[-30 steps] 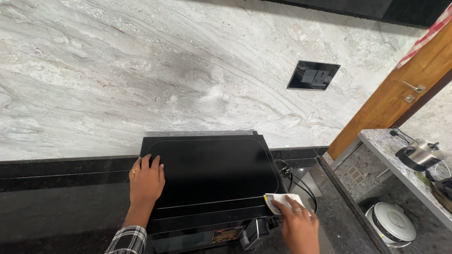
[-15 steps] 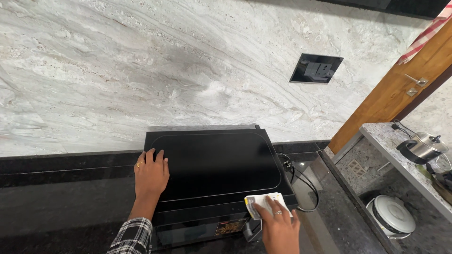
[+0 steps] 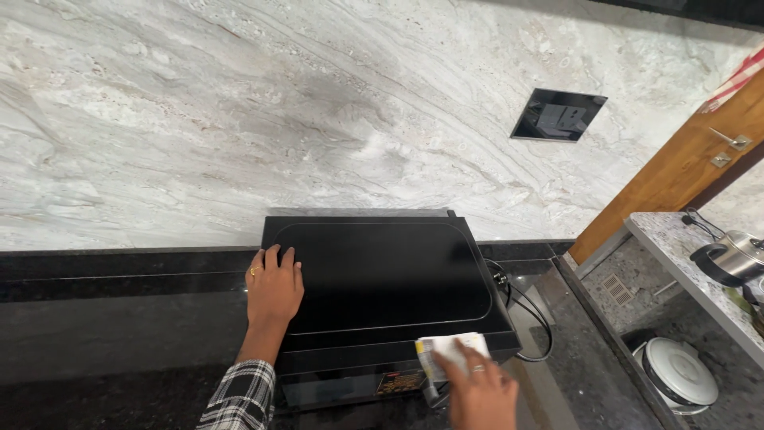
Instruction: The person wipes a black granite countertop and the top surface of a black electric grill using a small white cloth. The cleaning action moves from the area next to the sink to the appliance.
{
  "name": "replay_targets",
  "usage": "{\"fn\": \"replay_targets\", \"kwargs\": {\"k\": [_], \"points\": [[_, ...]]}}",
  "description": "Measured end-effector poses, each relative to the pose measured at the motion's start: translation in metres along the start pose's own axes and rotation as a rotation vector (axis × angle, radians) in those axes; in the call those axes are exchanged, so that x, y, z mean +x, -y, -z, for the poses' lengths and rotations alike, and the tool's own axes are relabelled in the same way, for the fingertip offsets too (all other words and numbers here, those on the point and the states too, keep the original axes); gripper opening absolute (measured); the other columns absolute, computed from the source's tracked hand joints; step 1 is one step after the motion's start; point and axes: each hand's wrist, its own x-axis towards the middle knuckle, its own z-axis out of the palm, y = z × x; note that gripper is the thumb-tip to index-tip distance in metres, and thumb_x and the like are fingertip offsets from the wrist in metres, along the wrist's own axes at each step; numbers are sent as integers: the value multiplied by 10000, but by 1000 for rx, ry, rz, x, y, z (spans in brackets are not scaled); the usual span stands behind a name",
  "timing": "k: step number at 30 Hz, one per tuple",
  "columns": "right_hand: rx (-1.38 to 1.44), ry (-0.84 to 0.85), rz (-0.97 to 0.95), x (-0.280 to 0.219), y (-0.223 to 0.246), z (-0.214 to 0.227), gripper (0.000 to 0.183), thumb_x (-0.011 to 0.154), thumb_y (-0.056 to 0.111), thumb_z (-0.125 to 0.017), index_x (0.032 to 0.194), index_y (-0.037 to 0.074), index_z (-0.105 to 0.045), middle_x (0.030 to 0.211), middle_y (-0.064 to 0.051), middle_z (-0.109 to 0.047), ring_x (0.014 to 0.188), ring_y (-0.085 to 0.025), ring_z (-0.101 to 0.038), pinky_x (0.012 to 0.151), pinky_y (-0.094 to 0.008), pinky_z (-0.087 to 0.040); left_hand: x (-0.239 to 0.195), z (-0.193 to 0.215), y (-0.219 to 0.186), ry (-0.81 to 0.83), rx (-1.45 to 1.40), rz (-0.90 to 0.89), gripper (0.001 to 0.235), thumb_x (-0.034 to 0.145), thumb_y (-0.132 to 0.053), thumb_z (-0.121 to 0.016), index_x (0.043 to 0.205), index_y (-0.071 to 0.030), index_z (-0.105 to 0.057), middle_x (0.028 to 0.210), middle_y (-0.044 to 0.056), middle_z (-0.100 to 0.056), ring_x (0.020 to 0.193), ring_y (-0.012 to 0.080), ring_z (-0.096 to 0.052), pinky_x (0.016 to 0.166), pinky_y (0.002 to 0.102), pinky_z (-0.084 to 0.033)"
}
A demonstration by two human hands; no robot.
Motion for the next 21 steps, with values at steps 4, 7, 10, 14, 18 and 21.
{"fn": "replay_targets", "kwargs": {"k": [4,7,10,14,18,21], "points": [[16,65,225,2,55,2,534,881,177,-622,1332,460,-663,1557,-12,-488,1387,-240,-476,1092,-576,-324,1,6,5,-15,-70,19,453,1009,-316,-535,1421,-131,-568,1493,109,-467,1418,353,-396,1140,521,-356],[212,57,388,10,106,21,508,867,143,-667,1316,379,-702,1510,-83,-524,1331,-306,-495,981,-580,-355,-1,15,15,-38,-215,108,501,969,-268,-622,1433,-92,-559,1489,125,-474,1383,369,-442,1104,508,-415],[436,-25,560,22,154,38,545,851,35,-646,1339,268,-712,1464,-100,-594,1249,-307,-551,855,-494,-421,-8,18,29,-25,-331,265,539,932,-252,-694,1423,-66,-572,1444,149,-515,1307,386,-514,1059,491,-472],[425,-244,643,70,187,46,377,855,82,-640,1202,196,-737,1288,-97,-683,1079,-303,-601,827,-504,-431,-7,27,40,-22,-447,387,441,912,-261,-728,1313,-84,-678,1284,165,-654,1184,379,-632,999,475,-520],[179,-313,351,161,170,22,253,916,138,-615,1139,172,-728,1165,-16,-736,971,-296,-630,777,-517,-458,-13,32,46,26,-432,438,353,899,-310,-743,1215,-154,-759,1196,142,-717,1126,367,-673,971,474,-533],[211,-403,147,228,136,-22,329,897,166,-606,1169,283,-749,1224,22,-732,1041,-293,-641,855,-547,-440,-12,36,45,42,-388,422,350,891,-329,-751,1206,-178,-766,1194,122,-726,1126,364,-670,970,480,-534]]}}
